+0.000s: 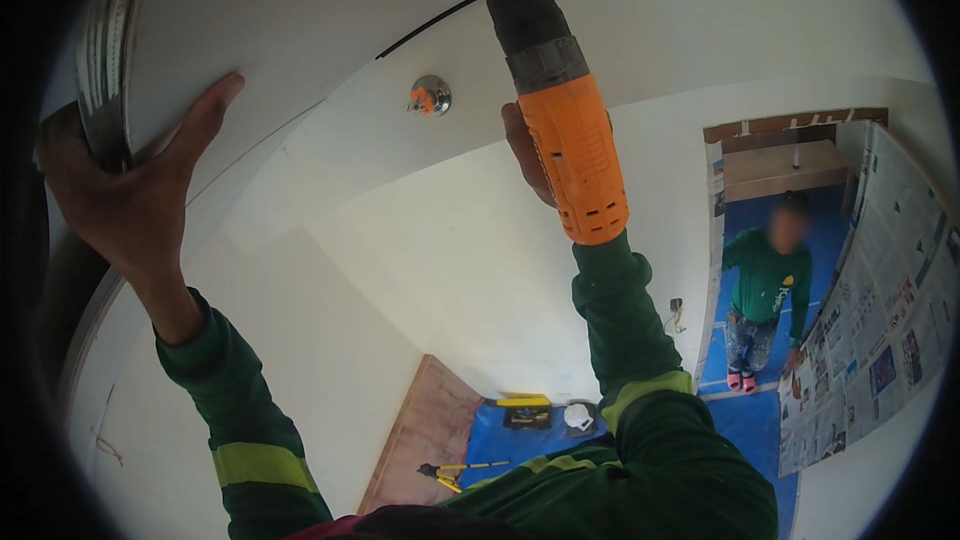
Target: The person uses a cordless drill to drive screws into a white ceiling panel, securing it along the ceiling edge. They repeatedly position screws and operate the drill while holding the panel in place.
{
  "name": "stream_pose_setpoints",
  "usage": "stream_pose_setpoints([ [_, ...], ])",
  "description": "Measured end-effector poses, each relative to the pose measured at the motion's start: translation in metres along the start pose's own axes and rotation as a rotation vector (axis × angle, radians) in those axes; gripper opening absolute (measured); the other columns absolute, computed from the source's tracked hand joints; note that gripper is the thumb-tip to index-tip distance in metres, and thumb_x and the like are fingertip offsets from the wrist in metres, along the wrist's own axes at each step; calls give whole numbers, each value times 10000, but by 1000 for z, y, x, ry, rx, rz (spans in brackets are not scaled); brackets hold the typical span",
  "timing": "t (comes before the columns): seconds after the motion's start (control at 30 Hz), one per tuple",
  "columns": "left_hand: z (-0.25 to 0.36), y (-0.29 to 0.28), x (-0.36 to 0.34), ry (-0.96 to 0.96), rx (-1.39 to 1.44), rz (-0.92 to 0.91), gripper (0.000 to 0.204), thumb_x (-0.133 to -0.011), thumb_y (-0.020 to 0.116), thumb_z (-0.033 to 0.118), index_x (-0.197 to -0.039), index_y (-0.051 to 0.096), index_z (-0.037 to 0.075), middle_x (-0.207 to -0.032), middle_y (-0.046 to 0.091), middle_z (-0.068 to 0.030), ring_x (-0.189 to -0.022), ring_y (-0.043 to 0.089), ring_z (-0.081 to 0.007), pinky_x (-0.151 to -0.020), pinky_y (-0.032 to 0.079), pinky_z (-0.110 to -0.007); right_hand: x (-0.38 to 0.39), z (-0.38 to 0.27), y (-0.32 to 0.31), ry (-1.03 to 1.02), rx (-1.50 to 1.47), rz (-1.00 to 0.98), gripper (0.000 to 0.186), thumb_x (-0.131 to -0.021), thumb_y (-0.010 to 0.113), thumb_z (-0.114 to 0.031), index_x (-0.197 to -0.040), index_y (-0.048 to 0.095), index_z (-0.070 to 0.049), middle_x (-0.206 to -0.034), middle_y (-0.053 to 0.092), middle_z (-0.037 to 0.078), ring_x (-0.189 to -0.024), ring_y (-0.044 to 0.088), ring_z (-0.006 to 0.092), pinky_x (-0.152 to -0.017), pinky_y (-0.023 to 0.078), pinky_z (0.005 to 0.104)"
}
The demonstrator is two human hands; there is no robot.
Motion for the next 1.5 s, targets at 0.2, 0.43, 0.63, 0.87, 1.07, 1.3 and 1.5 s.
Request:
stream_pose_setpoints([
  [0.2, 1, 6, 6, -98, 196, -15, 880, -535, 1077, 495, -1108, 636, -7, -958, 662, -73, -816, 699, -213, -640, 591, -312, -5, -1, 0, -28, -53, -51, 116, -1003, 727, -137, -1061, 627, -128, -798, 616, -18, -711, 577, 110, -703, 513, 298],
  [0.43, 0, 4, 4, -21, 70, -7, 851, -557, 1072, 479, -1106, 652, -18, -911, 694, -95, -771, 714, -210, -647, 593, -296, 0, -8, -9, -69, -30, -26, 183, -999, 735, -112, -1133, 611, -118, -843, 627, 6, -750, 608, 116, -718, 524, 297],
  [0.63, 0, 11, 4, -119, 76, -55, 830, -583, 1027, 588, -1038, 674, -10, -776, 681, -54, -606, 671, -178, -536, 551, -281, 40, -17, -33, 38, 214, -58, 238, -994, 749, -106, -1181, 602, -112, -917, 647, 25, -832, 652, 128, -772, 548, 314],
  [0.87, -10, 13, 24, -292, -94, -308, 826, -656, 957, 653, -1076, 688, -4, -763, 703, -64, -552, 668, -177, -528, 586, -290, 73, -28, -63, 123, 27, -38, 169, -998, 709, -103, -1124, 597, -107, -997, 631, 6, -929, 631, 127, -861, 537, 327],
  [1.07, -40, 20, 41, 54, -96, -197, 876, -754, 883, 629, -1277, 661, -38, -999, 745, -127, -827, 775, -241, -712, 659, -285, 71, -51, -66, 214, -30, -63, 44, -1010, 642, -86, -1012, 598, -90, -807, 559, -19, -739, 553, 89, -703, 463, 231],
  [1.3, -47, 31, 67, 827, -847, -395, 776, -890, 804, 502, -1416, 596, -29, -1339, 689, -153, -1134, 746, -240, -906, 640, -255, 82, -31, -66, 379, -260, -36, 146, -1033, 626, -69, -1178, 608, -72, -948, 590, -2, -847, 578, 100, -818, 504, 243],
  [1.5, -51, 23, 59, 117, -61, -243, 841, -770, 885, 572, -1316, 656, -25, -1185, 762, -124, -978, 789, -230, -805, 655, -257, 92, -18, -59, 329, -223, -181, 182, -1032, 622, -106, -1201, 595, -42, -1055, 619, 13, -950, 625, 154, -931, 521, 292],
])
Point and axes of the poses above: each hand's wrist, its own x-axis away from the middle knuckle, its own y-axis out of the palm, z = x × y, the point moved 3 cm from there along -x, towards the middle knuckle
